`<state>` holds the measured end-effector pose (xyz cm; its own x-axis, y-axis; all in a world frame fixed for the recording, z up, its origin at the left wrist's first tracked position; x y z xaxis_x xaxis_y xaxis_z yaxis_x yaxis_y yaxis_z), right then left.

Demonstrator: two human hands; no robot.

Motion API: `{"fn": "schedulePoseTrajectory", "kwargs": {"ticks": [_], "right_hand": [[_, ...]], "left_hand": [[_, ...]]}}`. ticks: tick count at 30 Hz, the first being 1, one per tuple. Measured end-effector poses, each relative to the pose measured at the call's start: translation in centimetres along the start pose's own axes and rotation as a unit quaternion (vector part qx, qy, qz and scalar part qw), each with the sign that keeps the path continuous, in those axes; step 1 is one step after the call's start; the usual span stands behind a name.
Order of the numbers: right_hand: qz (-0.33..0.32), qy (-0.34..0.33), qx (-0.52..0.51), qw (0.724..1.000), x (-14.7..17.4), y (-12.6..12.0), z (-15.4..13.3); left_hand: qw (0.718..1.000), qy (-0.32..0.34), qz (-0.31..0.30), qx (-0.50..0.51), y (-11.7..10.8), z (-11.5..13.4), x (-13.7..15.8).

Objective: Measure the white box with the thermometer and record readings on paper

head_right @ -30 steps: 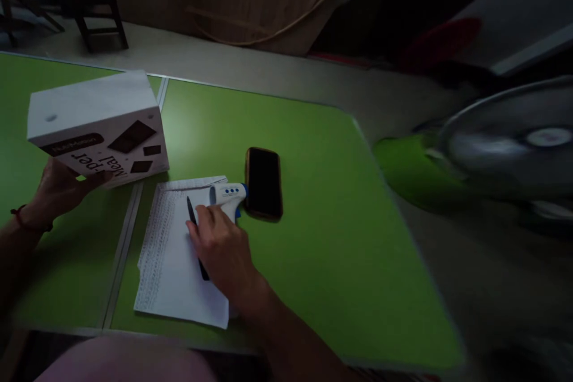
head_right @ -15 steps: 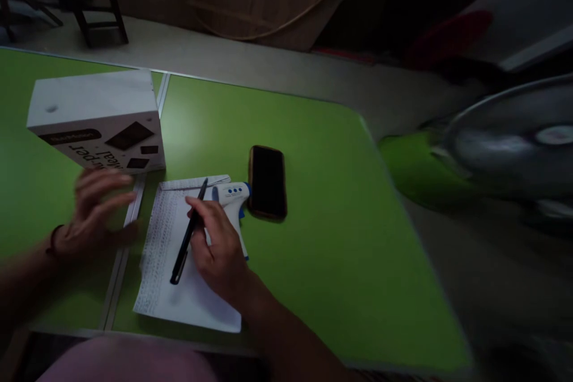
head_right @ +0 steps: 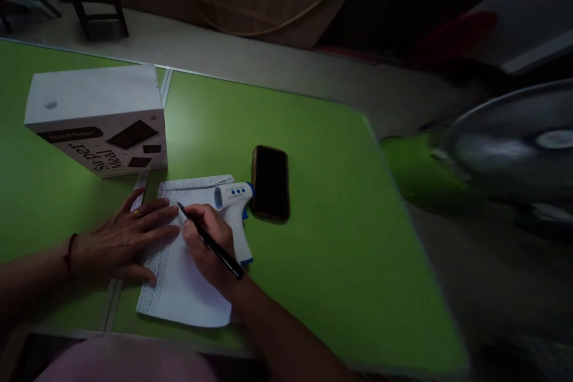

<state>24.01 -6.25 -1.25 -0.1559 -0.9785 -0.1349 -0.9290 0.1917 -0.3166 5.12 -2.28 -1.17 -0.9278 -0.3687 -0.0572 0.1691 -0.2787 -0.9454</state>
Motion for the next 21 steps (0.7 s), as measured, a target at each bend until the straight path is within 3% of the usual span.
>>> {"fn": "schedulePoseTrajectory", "kwargs": {"ticks": [7, 12, 17, 21], "right_hand": [[0.034, -0.004, 0.027, 0.999, 0.1, -0.2, 0.1], [0.036, 0.037, -0.011, 0.999, -0.3, 0.2, 1.4], [0.078, -0.002, 0.017, 0.997, -1.2, -0.1, 1.9], [0.070, -0.032, 0.033, 0.996, -1.5, -0.1, 1.6]], "left_hand": [[1.000, -0.007, -0.022, 0.009, -0.2, 0.1, 0.1], [0.999, -0.011, -0.023, 0.023, -0.1, 0.1, 0.2], [0.999, -0.013, -0.037, 0.018, -0.2, 0.2, 0.1], [0.998, -0.018, -0.056, 0.011, -0.3, 0.2, 0.0]]}}
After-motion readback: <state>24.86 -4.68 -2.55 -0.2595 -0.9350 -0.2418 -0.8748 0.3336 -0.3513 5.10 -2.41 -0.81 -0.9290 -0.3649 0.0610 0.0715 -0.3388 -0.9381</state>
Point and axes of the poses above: each hand's wrist, its own x-axis away from the middle knuckle, its own y-axis out of the palm, z = x × y, the point moved 3 cm from there along -x, towards the middle knuckle, and after that the axes turned 5 degrees about -x, right-handed, at the moved point
